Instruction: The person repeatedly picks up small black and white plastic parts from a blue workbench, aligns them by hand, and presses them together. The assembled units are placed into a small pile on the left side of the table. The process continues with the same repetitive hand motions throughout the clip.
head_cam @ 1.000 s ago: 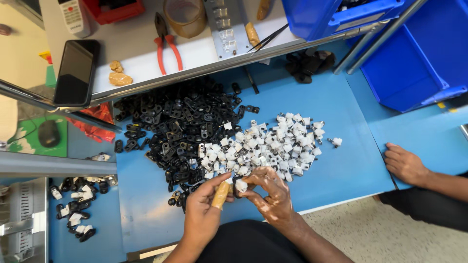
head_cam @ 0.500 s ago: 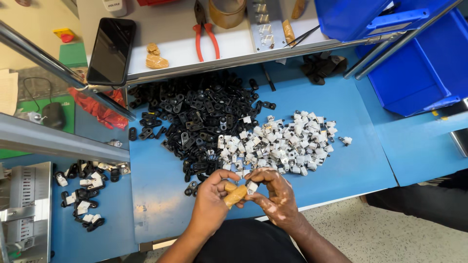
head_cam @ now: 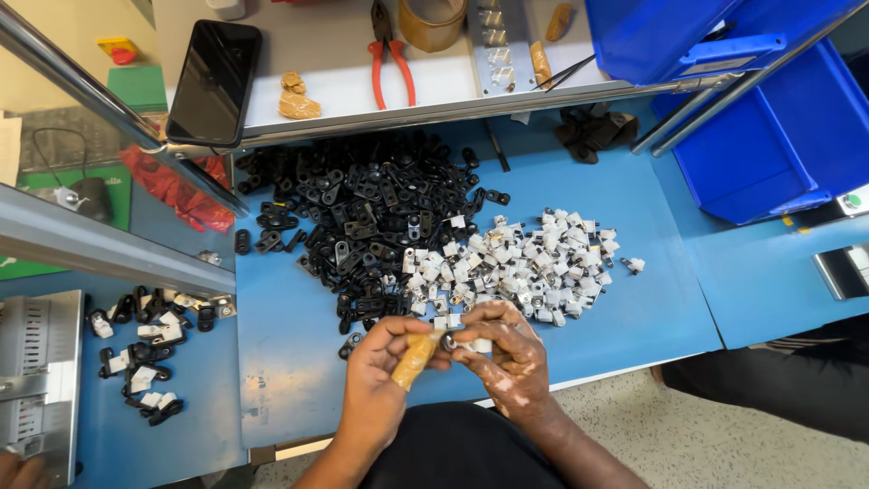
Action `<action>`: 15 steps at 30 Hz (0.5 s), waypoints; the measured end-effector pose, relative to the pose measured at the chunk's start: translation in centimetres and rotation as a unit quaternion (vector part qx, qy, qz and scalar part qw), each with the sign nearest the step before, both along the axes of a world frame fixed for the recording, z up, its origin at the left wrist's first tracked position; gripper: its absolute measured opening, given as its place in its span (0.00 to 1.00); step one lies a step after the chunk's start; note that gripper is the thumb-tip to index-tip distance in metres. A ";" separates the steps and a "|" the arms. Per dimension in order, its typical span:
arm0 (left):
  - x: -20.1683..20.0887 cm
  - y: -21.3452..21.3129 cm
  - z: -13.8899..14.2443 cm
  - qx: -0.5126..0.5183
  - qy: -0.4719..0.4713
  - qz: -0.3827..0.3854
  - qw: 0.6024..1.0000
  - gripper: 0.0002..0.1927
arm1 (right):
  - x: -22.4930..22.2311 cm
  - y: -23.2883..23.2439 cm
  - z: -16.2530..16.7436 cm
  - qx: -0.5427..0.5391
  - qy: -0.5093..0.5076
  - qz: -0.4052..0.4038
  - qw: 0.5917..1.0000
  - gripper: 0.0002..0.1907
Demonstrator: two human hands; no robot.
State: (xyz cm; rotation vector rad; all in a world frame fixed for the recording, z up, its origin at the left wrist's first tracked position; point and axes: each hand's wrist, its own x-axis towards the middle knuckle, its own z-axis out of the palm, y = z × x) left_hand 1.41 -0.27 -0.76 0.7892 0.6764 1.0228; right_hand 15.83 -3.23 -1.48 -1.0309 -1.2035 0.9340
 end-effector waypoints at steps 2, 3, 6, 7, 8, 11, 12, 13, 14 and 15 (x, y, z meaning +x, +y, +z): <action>0.1 0.3 -0.3 0.011 -0.007 0.023 1.000 0.13 | 0.1 0.4 0.6 0.002 -0.118 0.028 0.993 0.08; 0.2 0.4 -0.4 0.039 0.021 0.026 0.999 0.12 | 0.0 0.4 0.9 0.025 -0.173 0.014 0.985 0.08; -0.1 0.0 -0.7 0.091 0.090 0.047 0.991 0.09 | -0.5 0.4 1.5 0.065 -0.243 -0.010 0.968 0.08; -0.4 -0.4 -0.6 0.093 0.096 0.051 0.990 0.09 | -0.6 0.2 1.7 0.062 -0.211 -0.020 0.975 0.07; -0.7 -0.7 -0.6 0.096 0.104 0.056 0.988 0.09 | -0.7 0.1 1.8 0.060 -0.176 -0.029 0.982 0.07; -0.8 -0.6 -0.7 0.075 0.050 0.055 0.994 0.09 | -0.5 0.1 2.1 0.020 -0.192 -0.013 0.981 0.08; -0.8 -0.4 -0.7 0.079 0.045 0.044 0.995 0.12 | -0.4 0.1 2.2 0.028 -0.200 0.009 0.979 0.10; -0.5 -0.2 -0.7 0.083 0.042 0.037 0.995 0.15 | -0.4 0.2 2.2 0.036 -0.208 0.034 0.977 0.13; -0.3 0.0 -0.6 0.086 0.038 0.031 0.995 0.18 | -0.3 0.3 2.2 0.045 -0.215 0.060 0.974 0.15; -0.3 0.1 -0.5 0.100 0.062 0.030 0.993 0.16 | -0.3 0.3 2.2 0.040 -0.199 0.069 0.977 0.15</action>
